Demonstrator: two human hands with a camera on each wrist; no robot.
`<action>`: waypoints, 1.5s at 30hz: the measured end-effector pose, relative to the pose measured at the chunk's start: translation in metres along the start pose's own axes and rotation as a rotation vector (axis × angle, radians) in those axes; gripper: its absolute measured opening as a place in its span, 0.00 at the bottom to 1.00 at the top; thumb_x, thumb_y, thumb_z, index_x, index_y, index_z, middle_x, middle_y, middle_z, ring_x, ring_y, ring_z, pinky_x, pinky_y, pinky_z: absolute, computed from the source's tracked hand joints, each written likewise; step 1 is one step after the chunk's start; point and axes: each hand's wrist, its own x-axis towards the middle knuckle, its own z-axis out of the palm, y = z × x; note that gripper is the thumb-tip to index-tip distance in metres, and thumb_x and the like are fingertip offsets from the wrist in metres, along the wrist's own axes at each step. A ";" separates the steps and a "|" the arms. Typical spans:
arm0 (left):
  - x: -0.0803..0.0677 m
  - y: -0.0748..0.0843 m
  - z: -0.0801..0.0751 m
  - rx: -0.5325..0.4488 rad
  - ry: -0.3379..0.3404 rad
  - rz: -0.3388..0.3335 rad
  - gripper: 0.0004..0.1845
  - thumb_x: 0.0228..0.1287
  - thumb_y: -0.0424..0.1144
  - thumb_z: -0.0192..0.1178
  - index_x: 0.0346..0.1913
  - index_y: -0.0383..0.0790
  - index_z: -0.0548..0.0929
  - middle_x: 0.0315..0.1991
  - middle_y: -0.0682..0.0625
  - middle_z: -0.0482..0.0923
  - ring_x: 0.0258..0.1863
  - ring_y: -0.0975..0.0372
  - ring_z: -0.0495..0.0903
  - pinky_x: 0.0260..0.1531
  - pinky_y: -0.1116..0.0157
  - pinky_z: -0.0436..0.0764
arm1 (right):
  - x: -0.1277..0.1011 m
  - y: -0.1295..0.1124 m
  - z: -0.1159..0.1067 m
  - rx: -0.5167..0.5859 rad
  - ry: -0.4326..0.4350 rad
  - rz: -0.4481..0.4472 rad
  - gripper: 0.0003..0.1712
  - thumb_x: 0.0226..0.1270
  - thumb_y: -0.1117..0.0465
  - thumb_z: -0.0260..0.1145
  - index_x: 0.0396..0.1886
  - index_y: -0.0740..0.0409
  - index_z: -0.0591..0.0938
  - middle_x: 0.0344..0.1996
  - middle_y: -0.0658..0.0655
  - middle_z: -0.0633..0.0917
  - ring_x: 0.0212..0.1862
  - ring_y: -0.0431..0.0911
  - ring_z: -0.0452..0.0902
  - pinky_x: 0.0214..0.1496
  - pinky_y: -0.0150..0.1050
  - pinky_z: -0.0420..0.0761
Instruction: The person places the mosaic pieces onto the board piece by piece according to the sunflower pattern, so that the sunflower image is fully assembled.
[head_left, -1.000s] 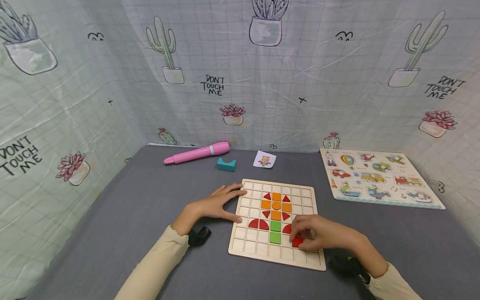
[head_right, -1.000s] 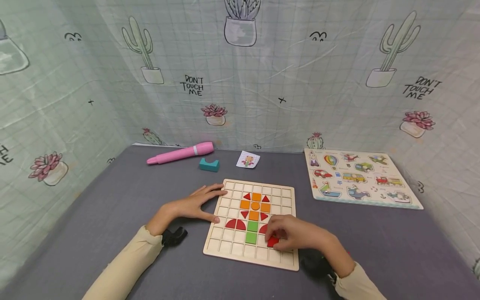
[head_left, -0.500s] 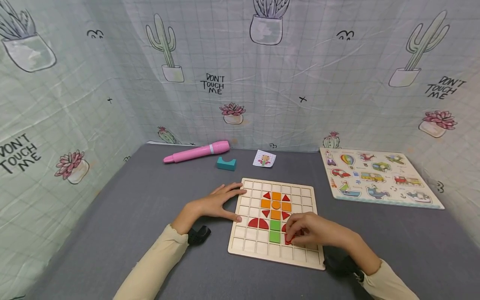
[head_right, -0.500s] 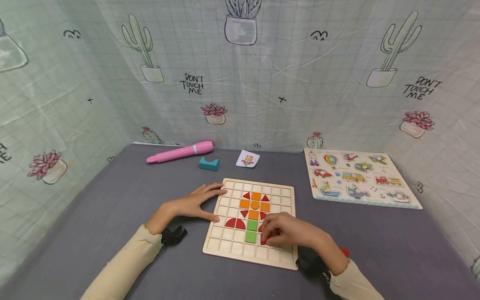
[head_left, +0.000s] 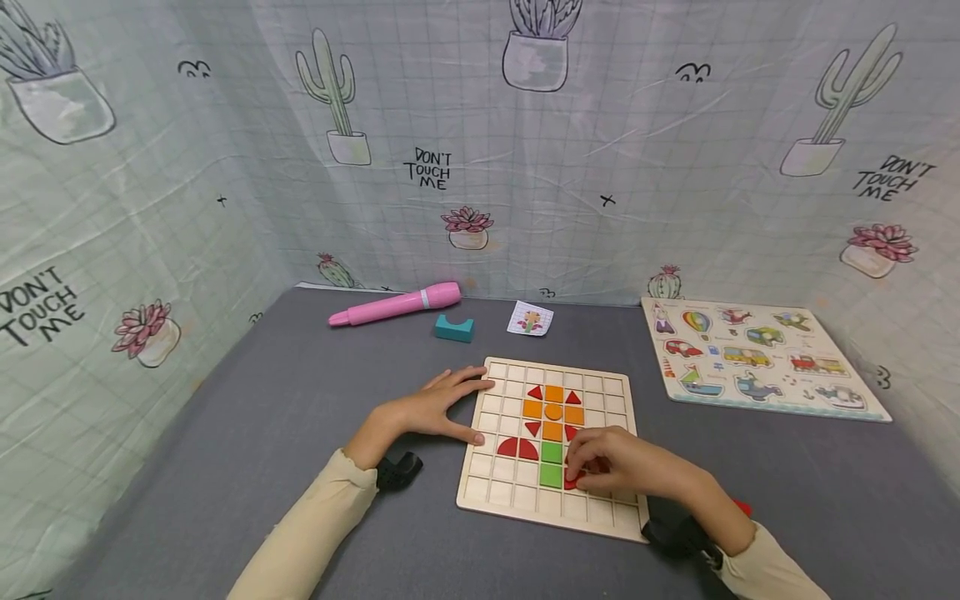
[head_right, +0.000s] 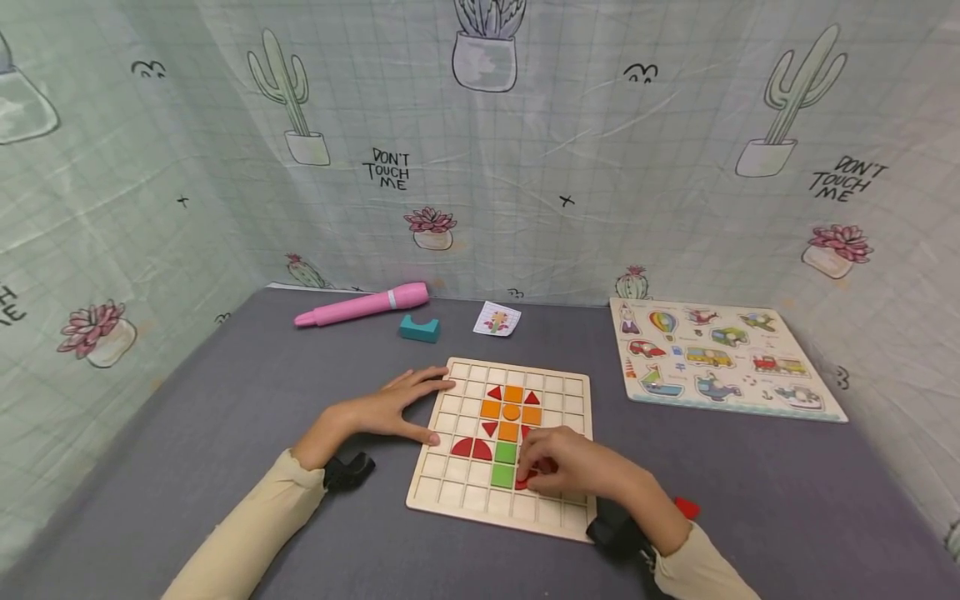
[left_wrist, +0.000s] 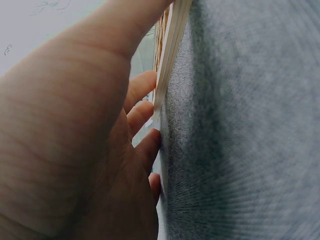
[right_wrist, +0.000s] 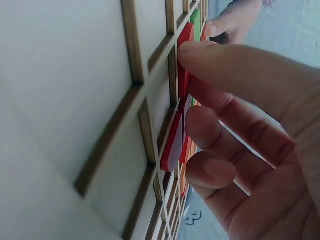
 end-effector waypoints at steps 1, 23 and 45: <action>0.000 0.000 0.000 0.001 0.002 0.002 0.46 0.57 0.55 0.69 0.75 0.48 0.60 0.78 0.49 0.47 0.77 0.51 0.43 0.74 0.47 0.38 | -0.001 0.000 0.000 -0.001 0.004 -0.001 0.04 0.63 0.66 0.69 0.36 0.54 0.87 0.34 0.48 0.81 0.30 0.33 0.70 0.28 0.26 0.74; 0.003 -0.002 0.002 0.008 0.007 0.015 0.46 0.57 0.56 0.69 0.75 0.48 0.60 0.78 0.47 0.47 0.77 0.52 0.44 0.75 0.48 0.38 | -0.009 0.007 -0.006 -0.045 0.050 -0.046 0.04 0.67 0.66 0.66 0.38 0.55 0.86 0.35 0.47 0.83 0.30 0.30 0.68 0.28 0.27 0.75; 0.001 -0.003 0.002 0.007 0.018 0.030 0.46 0.57 0.55 0.69 0.75 0.46 0.61 0.77 0.46 0.48 0.76 0.50 0.45 0.74 0.45 0.38 | -0.108 0.032 -0.034 0.031 0.133 0.035 0.10 0.65 0.72 0.65 0.42 0.56 0.84 0.36 0.52 0.83 0.30 0.36 0.75 0.27 0.31 0.77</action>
